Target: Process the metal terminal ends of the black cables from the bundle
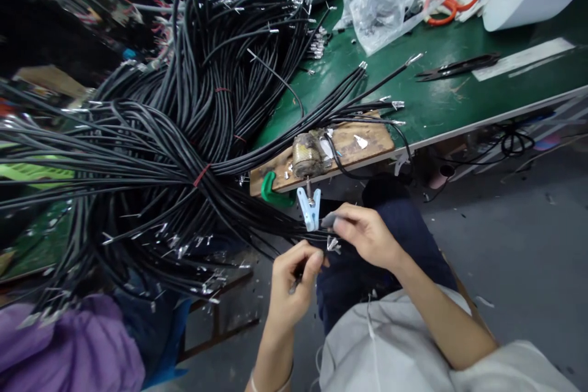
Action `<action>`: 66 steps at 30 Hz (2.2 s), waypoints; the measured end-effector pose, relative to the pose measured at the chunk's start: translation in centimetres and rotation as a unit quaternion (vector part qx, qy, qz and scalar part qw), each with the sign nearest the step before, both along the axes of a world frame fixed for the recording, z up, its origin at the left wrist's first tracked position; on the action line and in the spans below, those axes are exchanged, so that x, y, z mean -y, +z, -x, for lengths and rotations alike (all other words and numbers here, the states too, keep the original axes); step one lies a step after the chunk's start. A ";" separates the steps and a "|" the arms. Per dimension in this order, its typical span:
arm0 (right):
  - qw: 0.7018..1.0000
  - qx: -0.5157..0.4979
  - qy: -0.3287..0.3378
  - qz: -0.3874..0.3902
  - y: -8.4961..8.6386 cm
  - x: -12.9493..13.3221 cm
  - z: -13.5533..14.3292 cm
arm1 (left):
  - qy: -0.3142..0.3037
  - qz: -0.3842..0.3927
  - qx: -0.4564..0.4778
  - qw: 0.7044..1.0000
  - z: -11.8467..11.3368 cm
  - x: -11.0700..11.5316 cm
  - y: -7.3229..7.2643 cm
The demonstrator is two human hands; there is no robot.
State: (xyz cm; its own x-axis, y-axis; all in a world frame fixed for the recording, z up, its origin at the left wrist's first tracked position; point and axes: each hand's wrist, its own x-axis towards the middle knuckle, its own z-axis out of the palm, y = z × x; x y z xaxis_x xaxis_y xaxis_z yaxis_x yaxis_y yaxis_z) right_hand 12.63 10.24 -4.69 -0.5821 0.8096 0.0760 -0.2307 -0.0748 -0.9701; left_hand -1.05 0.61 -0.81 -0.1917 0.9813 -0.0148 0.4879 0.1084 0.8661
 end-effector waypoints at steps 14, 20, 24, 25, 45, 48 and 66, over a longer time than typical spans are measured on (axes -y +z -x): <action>0.914 0.004 -0.314 -0.256 -0.1 3.7 3.1 | 0.078 0.015 0.159 0.984 -0.9 -0.2 -0.1; 0.980 -0.052 -0.151 -0.119 0.0 2.9 2.4 | 0.053 -0.009 0.159 0.986 -0.2 -0.4 -0.3; 0.990 -0.101 -0.021 0.091 0.9 2.2 1.5 | 0.001 -0.036 0.137 0.990 0.8 -0.6 -0.2; 0.989 -0.101 -0.024 0.102 1.1 2.0 1.3 | 0.001 -0.032 0.126 0.991 0.9 -0.6 -0.2; 0.960 0.073 -0.211 -0.168 -0.3 3.2 0.6 | 0.116 -0.050 0.074 0.989 -1.0 0.0 -0.8; 0.943 0.104 -0.215 -0.231 0.7 2.6 0.6 | 0.110 -0.062 0.063 0.990 -1.1 -0.3 -1.1; 0.954 0.065 -0.102 -0.276 1.4 1.8 0.9 | 0.068 -0.019 0.050 0.996 -0.5 -0.5 -0.4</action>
State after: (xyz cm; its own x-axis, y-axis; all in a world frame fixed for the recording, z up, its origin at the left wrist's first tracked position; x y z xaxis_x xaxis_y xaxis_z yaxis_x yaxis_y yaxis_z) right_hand 11.71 8.47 -3.25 -0.4507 0.7646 0.4608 -0.0620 0.4881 -0.8706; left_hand -0.51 1.07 -1.17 -0.3218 0.9468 -0.0035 0.3815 0.1330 0.9147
